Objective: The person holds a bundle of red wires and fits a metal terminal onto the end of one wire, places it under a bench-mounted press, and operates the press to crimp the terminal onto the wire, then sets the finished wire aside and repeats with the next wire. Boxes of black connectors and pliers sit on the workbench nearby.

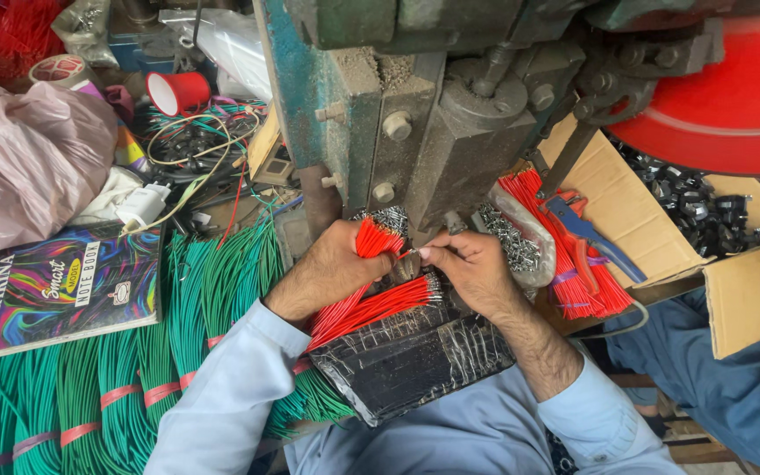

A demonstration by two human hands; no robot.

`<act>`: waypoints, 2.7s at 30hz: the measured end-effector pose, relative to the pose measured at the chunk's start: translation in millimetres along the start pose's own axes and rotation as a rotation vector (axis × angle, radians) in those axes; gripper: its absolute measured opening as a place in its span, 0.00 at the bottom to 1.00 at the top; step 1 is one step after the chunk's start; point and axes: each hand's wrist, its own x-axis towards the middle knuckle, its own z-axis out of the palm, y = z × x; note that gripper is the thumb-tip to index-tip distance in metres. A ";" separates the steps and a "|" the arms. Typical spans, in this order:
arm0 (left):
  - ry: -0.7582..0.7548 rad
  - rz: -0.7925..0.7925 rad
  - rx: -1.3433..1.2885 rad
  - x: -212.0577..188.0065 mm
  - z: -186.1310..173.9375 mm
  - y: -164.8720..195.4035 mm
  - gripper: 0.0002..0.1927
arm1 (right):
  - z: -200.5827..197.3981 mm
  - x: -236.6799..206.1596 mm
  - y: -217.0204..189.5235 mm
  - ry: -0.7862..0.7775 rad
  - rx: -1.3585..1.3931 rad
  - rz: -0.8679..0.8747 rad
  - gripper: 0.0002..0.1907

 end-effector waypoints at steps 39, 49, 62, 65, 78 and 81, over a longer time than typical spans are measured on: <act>-0.056 0.063 -0.010 -3.1 -3.4 4.2 0.05 | -45.0 -37.8 -14.4 0.006 0.031 0.176 0.05; 0.008 0.044 0.069 -0.9 -2.1 -0.4 0.05 | 6.2 -7.3 -5.1 0.032 0.230 -0.021 0.06; 0.018 0.120 0.074 0.7 0.1 -4.3 0.05 | 3.4 1.1 3.0 0.018 0.012 0.056 0.06; 0.029 0.137 0.099 0.8 0.6 -5.3 0.04 | 4.0 0.2 2.4 0.020 -0.003 0.064 0.06; -0.014 0.104 0.053 -1.4 -1.6 -5.4 0.05 | 5.8 -60.7 -84.8 -0.160 0.145 -0.382 0.03; -0.025 0.171 0.030 -1.1 -2.4 -6.5 0.05 | 27.2 -66.9 -114.1 -0.729 0.526 -0.359 0.04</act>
